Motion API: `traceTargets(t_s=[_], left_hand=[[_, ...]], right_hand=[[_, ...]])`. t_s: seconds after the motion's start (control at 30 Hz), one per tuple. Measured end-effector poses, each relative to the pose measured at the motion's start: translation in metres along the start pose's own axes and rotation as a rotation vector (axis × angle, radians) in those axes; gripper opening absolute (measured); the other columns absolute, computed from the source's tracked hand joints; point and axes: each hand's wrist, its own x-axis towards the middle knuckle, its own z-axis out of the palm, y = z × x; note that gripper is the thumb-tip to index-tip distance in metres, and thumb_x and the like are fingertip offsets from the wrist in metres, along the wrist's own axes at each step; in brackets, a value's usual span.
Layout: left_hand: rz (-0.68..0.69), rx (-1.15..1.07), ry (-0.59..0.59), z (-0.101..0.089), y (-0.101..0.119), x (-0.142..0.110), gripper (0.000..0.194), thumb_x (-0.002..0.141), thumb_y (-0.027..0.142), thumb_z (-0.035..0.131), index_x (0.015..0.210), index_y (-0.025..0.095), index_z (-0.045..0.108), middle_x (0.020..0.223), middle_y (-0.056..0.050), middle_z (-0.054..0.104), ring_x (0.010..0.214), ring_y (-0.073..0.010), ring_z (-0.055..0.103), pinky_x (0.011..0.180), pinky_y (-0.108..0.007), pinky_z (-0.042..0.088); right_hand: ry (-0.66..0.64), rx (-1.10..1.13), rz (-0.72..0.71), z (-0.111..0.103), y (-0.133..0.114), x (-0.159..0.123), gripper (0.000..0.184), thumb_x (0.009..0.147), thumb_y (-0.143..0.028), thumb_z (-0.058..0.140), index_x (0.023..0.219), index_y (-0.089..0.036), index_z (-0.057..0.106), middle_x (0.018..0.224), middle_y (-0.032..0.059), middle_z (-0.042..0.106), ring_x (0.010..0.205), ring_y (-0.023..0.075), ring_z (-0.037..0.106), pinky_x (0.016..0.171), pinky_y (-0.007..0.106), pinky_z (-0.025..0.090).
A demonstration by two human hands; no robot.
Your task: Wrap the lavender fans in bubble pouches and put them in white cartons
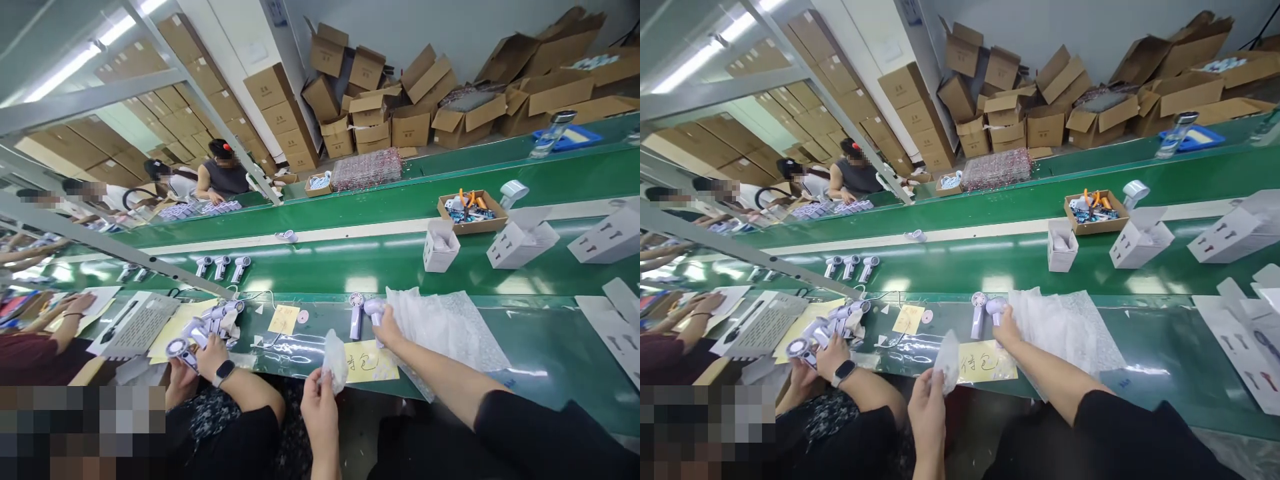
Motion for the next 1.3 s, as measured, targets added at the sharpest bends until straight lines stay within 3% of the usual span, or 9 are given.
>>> traceTargets(t_s=[0.17,0.27,0.37,0.53,0.7,0.77,1.0,1.17,1.3], left_hand=[[0.179,0.101,-0.067,0.028,0.015,0.015,0.042,0.073,0.054,0.062,0.086,0.014,0.069,0.085,-0.009,0.07,0.081,-0.0236,0.063,0.072,-0.032,0.049],[0.247,0.107,-0.271,0.063,0.035,0.014,0.039,0.077,0.05,0.059,0.085,0.014,0.071,0.081,-0.008,0.07,0.076,-0.0217,0.062,0.069,-0.031,0.048],[0.278,0.083,-0.546,0.098,0.053,0.001,0.036,0.079,0.046,0.058,0.083,0.013,0.072,0.073,-0.006,0.069,0.069,-0.0186,0.06,0.065,-0.027,0.047],[0.235,0.001,-0.911,0.138,0.065,-0.022,0.037,0.078,0.046,0.06,0.081,0.011,0.073,0.069,-0.004,0.066,0.064,-0.0151,0.055,0.059,-0.025,0.043],[0.231,0.055,-1.101,0.17,0.07,-0.043,0.036,0.079,0.044,0.059,0.085,0.011,0.071,0.061,-0.002,0.06,0.056,-0.0116,0.05,0.053,-0.023,0.04],[0.43,0.096,-1.043,0.183,0.072,-0.053,0.031,0.084,0.039,0.054,0.082,0.012,0.069,0.066,-0.003,0.062,0.063,-0.0133,0.054,0.059,-0.025,0.043],[1.573,0.27,-0.74,0.209,0.067,-0.084,0.018,0.089,0.014,0.046,0.094,0.015,0.063,0.063,-0.003,0.057,0.059,-0.0136,0.049,0.057,-0.027,0.038],[1.792,0.21,-0.751,0.232,0.071,-0.109,0.017,0.084,0.006,0.047,0.093,0.014,0.058,0.06,0.0,0.048,0.056,-0.0141,0.046,0.054,-0.027,0.034],[1.922,0.178,-0.821,0.248,0.075,-0.123,0.022,0.081,0.003,0.049,0.101,0.011,0.055,0.063,0.0,0.048,0.057,-0.0151,0.045,0.054,-0.028,0.033]], right_hand=[[-0.164,0.254,-0.011,-0.063,-0.01,-0.04,0.053,0.075,-0.019,0.053,0.122,-0.022,0.029,0.095,0.0063,0.062,0.084,0.0213,0.066,0.071,0.038,0.055],[-0.43,0.599,-0.073,-0.105,-0.008,-0.085,0.042,0.081,-0.036,0.057,0.116,-0.025,0.037,0.089,0.0027,0.062,0.078,0.018,0.066,0.065,0.034,0.055],[-0.611,0.75,-0.082,-0.13,0.008,-0.126,0.062,0.075,-0.042,0.068,0.123,-0.026,0.033,0.085,0.0016,0.062,0.069,0.0178,0.066,0.056,0.029,0.052],[-0.469,0.789,-0.008,-0.149,0.045,-0.156,0.107,0.061,-0.032,0.081,0.141,-0.028,0.009,0.081,-0.0013,0.061,0.062,0.0175,0.065,0.051,0.025,0.048],[-0.4,0.812,-0.009,-0.176,0.069,-0.169,0.065,0.068,-0.034,0.074,0.124,-0.02,0.045,0.085,0.0022,0.062,0.064,0.015,0.063,0.048,0.022,0.046],[-0.28,0.801,0.0,-0.185,0.076,-0.173,0.059,0.068,-0.037,0.073,0.118,-0.019,0.048,0.076,-0.0001,0.061,0.059,0.0148,0.062,0.045,0.023,0.046],[0.044,0.914,-0.001,-0.205,0.094,-0.196,0.057,0.067,-0.043,0.073,0.112,-0.02,0.047,0.066,-0.0034,0.058,0.054,0.0154,0.059,0.049,0.029,0.049],[0.253,0.888,-0.05,-0.208,0.106,-0.2,0.052,0.064,-0.041,0.075,0.103,-0.022,0.046,0.058,-0.0088,0.049,0.047,0.0088,0.05,0.046,0.021,0.039],[0.251,1.084,0.006,-0.22,0.112,-0.203,0.06,0.061,-0.034,0.074,0.112,-0.024,0.044,0.066,-0.0069,0.054,0.051,0.0101,0.053,0.048,0.021,0.038]])
